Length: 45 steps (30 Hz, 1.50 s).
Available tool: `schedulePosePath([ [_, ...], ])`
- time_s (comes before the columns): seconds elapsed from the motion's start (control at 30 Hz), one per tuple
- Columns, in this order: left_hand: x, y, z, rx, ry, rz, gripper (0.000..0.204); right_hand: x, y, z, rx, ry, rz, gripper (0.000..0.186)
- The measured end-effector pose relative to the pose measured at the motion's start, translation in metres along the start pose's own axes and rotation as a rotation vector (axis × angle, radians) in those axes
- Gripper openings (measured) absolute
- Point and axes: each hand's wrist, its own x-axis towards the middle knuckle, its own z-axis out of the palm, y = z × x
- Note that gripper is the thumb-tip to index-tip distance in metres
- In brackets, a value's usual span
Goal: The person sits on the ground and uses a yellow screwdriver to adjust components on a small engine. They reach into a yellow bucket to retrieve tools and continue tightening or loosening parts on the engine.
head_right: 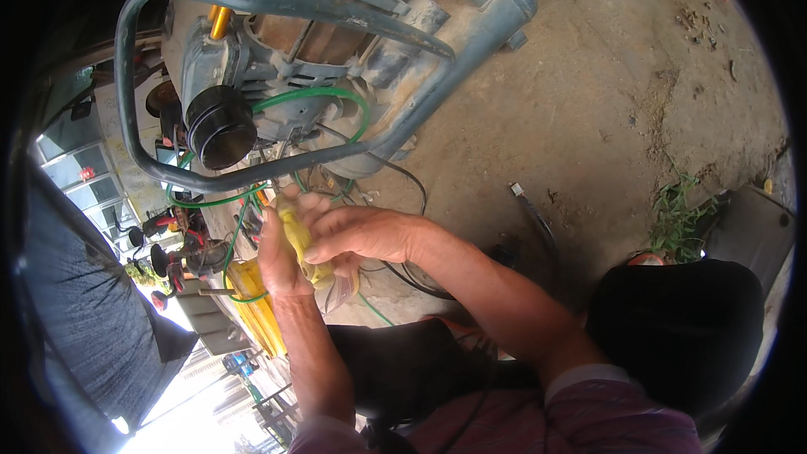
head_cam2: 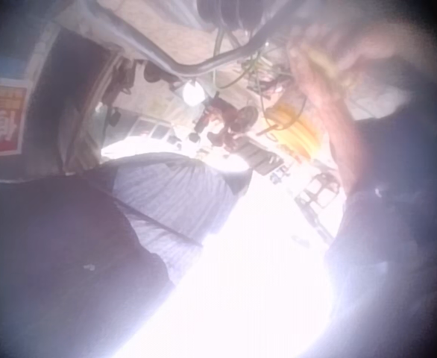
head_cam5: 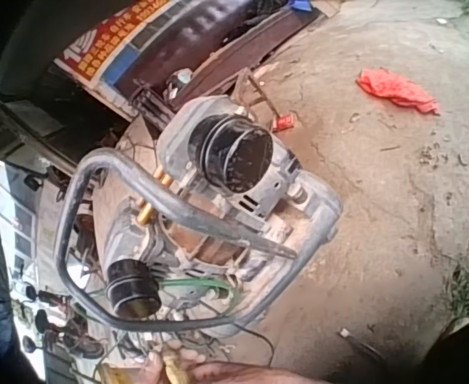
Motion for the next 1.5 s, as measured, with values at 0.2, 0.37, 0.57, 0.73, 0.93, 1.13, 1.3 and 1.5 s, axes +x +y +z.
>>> schedulePosePath([
  [0.2,0.005,-0.006,-0.008,0.164,0.030,0.104,0.049,-0.001,-0.024,0.016,-0.459,0.121,0.043,0.039],
  [0.37,0.006,-0.003,-0.002,0.044,0.047,0.065,0.042,-0.003,-0.020,0.005,-0.088,0.049,0.170,0.038],
  [0.57,0.006,-0.002,0.000,-0.011,0.018,0.049,0.043,0.000,-0.009,-0.001,-0.111,0.032,0.036,0.039],
  [0.73,0.007,-0.007,-0.012,0.137,0.032,0.100,0.041,0.000,-0.025,0.014,-0.471,0.177,0.013,0.043],
  [0.93,0.005,0.000,-0.003,0.066,0.041,0.072,0.039,-0.005,-0.019,-0.003,-0.155,0.023,0.094,0.041],
  [1.13,0.005,0.000,0.001,0.008,0.027,0.072,0.038,-0.001,-0.013,-0.002,-0.236,0.061,0.065,0.037],
  [1.3,0.007,-0.004,-0.014,0.145,0.032,0.153,0.037,0.000,-0.018,0.003,-0.387,0.095,0.090,0.035],
  [1.5,0.003,0.002,-0.001,0.030,0.068,0.092,0.038,-0.007,-0.013,-0.004,-0.017,0.008,0.088,0.036],
])
